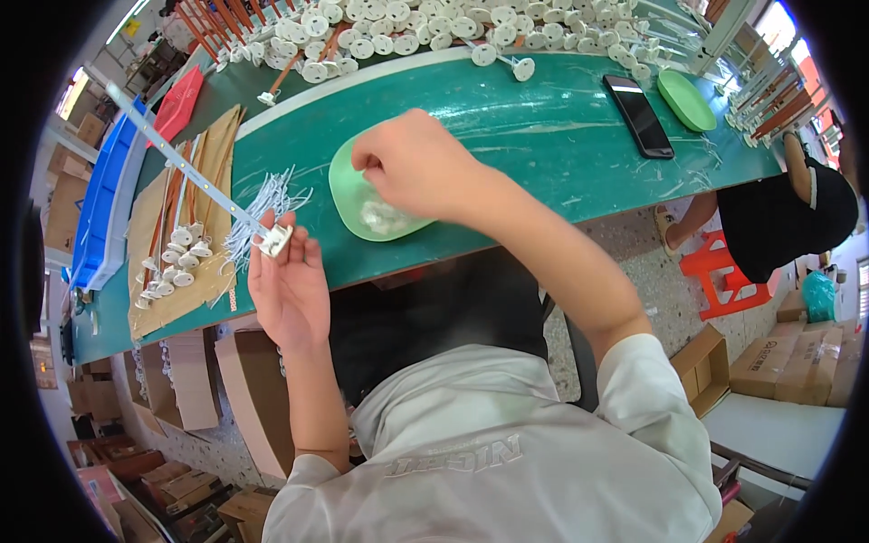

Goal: Assembling LED light strips onto circular plastic bases by manually fastening components.

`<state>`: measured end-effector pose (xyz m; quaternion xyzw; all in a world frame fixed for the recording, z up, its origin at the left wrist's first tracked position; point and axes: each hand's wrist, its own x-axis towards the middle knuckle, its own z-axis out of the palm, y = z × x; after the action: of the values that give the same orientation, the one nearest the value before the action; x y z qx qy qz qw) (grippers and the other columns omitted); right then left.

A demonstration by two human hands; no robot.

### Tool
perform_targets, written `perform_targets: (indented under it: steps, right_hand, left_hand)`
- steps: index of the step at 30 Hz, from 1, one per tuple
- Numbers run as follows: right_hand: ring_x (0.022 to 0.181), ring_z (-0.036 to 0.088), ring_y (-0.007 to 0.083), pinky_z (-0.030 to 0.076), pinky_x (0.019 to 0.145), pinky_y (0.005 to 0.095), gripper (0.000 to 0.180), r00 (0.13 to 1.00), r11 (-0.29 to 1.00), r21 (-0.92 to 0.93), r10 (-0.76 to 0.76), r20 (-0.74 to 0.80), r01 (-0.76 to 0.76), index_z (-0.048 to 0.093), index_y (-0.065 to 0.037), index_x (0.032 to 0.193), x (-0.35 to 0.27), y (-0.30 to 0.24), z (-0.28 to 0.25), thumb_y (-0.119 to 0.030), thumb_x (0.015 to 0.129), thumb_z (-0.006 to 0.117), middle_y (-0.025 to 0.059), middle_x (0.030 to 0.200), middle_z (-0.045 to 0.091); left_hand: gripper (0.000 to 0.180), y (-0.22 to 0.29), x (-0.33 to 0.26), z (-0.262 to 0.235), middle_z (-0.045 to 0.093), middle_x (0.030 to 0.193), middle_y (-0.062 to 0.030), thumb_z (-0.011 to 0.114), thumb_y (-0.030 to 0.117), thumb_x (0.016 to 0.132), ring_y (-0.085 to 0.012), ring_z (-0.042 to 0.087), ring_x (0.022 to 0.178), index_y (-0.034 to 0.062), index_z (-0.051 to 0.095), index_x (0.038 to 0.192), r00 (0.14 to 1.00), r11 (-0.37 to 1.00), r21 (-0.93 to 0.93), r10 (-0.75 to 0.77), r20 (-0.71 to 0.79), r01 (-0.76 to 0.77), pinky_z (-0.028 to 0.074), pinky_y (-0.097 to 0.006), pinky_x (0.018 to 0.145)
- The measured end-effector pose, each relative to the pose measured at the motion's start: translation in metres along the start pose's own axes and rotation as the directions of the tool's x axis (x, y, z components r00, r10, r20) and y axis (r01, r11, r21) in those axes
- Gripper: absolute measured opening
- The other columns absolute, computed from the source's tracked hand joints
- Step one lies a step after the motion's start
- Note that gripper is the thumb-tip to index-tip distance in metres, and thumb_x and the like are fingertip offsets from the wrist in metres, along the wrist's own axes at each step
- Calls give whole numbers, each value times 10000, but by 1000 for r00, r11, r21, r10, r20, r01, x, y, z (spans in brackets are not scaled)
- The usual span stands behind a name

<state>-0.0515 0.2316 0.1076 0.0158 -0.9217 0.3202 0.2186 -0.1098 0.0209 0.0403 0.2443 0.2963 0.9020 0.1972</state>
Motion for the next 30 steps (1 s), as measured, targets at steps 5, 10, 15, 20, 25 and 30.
perform_targets:
  steps: [5,10,15,20,25,30]
  right_hand:
    - [836,663,371,538,749,452,172,958,870,-479,224,178,-114,710,-45,866,42,8,28,-20,721,621,204,853,679]
    - [863,660,373,538,759,449,152,935,864,-476,290,206,-163,692,-31,857,54,5,27,-21,723,621,206,861,676]
    - [867,661,371,538,759,454,184,933,884,-438,281,224,-161,708,-37,879,47,12,33,-1,736,598,189,895,687]
    - [737,685,260,541,638,336,130,975,999,4,-34,-219,36,713,-38,891,-6,-5,11,-7,783,649,133,850,702]
    - [664,685,218,534,612,284,108,907,945,292,-12,-420,147,691,7,817,-82,-59,20,51,722,716,102,761,703]
    - [741,682,253,536,645,321,144,829,830,404,-120,-545,386,714,-7,826,-111,-61,40,34,698,768,113,857,703]
  left_hand:
    - [378,-12,18,-20,566,1256,-226,530,99,959,-248,602,1059,-54,491,1303,999,998,39,39,-37,-38,489,-378,943]
    - [367,-10,19,-23,580,1223,-255,490,115,984,-258,614,1016,-78,484,1296,998,997,61,51,36,-53,502,-372,914]
    - [366,-9,20,-18,587,1207,-262,481,123,991,-264,616,1008,-87,484,1290,999,999,44,5,33,-7,500,-367,907]
    - [406,-5,9,-6,567,1245,-258,495,110,983,-281,610,1049,-68,430,1342,998,997,66,-52,18,51,497,-363,910]
    - [548,-5,-24,24,518,1316,-265,579,95,938,-345,552,1196,-42,333,1408,983,991,-100,-68,170,86,480,-416,974]
    - [730,-8,-58,51,506,1352,-245,729,156,841,-376,503,1262,-41,326,1416,974,989,-87,-104,202,123,420,-467,1056]
